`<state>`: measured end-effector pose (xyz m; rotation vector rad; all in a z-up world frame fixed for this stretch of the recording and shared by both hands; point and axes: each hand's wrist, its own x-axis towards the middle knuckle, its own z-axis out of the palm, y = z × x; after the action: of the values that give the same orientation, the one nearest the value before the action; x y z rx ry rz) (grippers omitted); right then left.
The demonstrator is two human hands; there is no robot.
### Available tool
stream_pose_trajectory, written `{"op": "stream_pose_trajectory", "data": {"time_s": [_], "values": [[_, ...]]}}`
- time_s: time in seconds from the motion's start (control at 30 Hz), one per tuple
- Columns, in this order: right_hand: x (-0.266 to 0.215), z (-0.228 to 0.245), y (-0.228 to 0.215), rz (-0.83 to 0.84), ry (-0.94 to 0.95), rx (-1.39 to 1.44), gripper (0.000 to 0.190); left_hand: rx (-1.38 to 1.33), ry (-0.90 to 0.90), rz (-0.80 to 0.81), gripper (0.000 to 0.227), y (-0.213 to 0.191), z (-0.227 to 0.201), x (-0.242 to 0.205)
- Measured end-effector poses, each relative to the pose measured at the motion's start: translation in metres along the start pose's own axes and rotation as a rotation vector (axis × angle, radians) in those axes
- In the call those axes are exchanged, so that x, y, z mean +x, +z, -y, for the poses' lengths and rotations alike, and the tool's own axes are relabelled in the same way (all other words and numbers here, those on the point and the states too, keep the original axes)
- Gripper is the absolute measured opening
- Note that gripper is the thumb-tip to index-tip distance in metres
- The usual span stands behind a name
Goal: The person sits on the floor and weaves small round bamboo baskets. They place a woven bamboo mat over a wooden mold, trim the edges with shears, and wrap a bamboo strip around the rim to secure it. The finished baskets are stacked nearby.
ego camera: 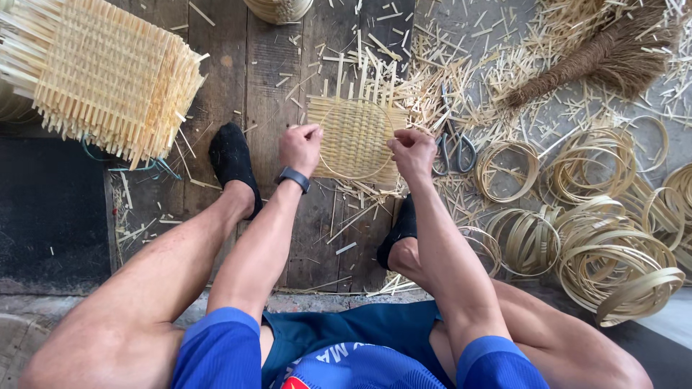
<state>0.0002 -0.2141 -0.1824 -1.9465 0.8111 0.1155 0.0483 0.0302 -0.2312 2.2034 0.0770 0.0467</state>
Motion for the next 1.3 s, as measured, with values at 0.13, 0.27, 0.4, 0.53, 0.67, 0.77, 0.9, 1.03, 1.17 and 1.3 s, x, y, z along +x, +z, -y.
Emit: {"op": "stream_pose_trajectory", "data": {"time_s": [0.13, 0.27, 0.4, 0.53, 0.67, 0.77, 0.9, 1.03, 1.17, 1.3], "values": [[0.006, -0.021, 0.016, -0.112, -0.183, -0.132, 0.019, 0.098, 0.051, 0.042, 0.013, 0.002, 0.000, 0.002], [0.007, -0.023, 0.019, -0.118, -0.127, -0.142, 0.018, 0.082, -0.036, 0.071, 0.012, 0.001, 0.000, 0.004], [0.003, -0.022, 0.020, -0.165, -0.198, -0.207, 0.019, 0.032, -0.164, 0.089, 0.012, 0.003, 0.005, 0.008], [0.003, -0.027, 0.021, -0.146, -0.156, -0.163, 0.020, -0.013, -0.266, 0.094, 0.014, 0.011, 0.014, 0.016], [0.003, -0.028, 0.021, -0.181, -0.179, -0.133, 0.014, -0.064, -0.283, 0.110, 0.016, 0.010, 0.017, 0.015], [0.002, -0.027, 0.021, -0.191, -0.185, -0.155, 0.012, -0.138, -0.283, 0.131, 0.019, 0.013, 0.023, 0.017], [0.008, -0.029, 0.024, -0.219, -0.254, -0.227, 0.011, -0.240, -0.269, 0.136, 0.022, 0.017, 0.043, 0.019], [0.013, -0.026, 0.024, -0.192, -0.191, -0.203, 0.012, -0.225, -0.339, 0.138, 0.021, 0.019, 0.050, 0.023], [0.014, -0.022, 0.020, -0.142, -0.155, -0.145, 0.011, -0.138, -0.374, 0.146, 0.020, 0.019, 0.042, 0.027], [0.016, -0.021, 0.019, -0.071, -0.062, -0.050, 0.009, -0.107, -0.371, 0.175, 0.022, 0.012, 0.038, 0.028]]}}
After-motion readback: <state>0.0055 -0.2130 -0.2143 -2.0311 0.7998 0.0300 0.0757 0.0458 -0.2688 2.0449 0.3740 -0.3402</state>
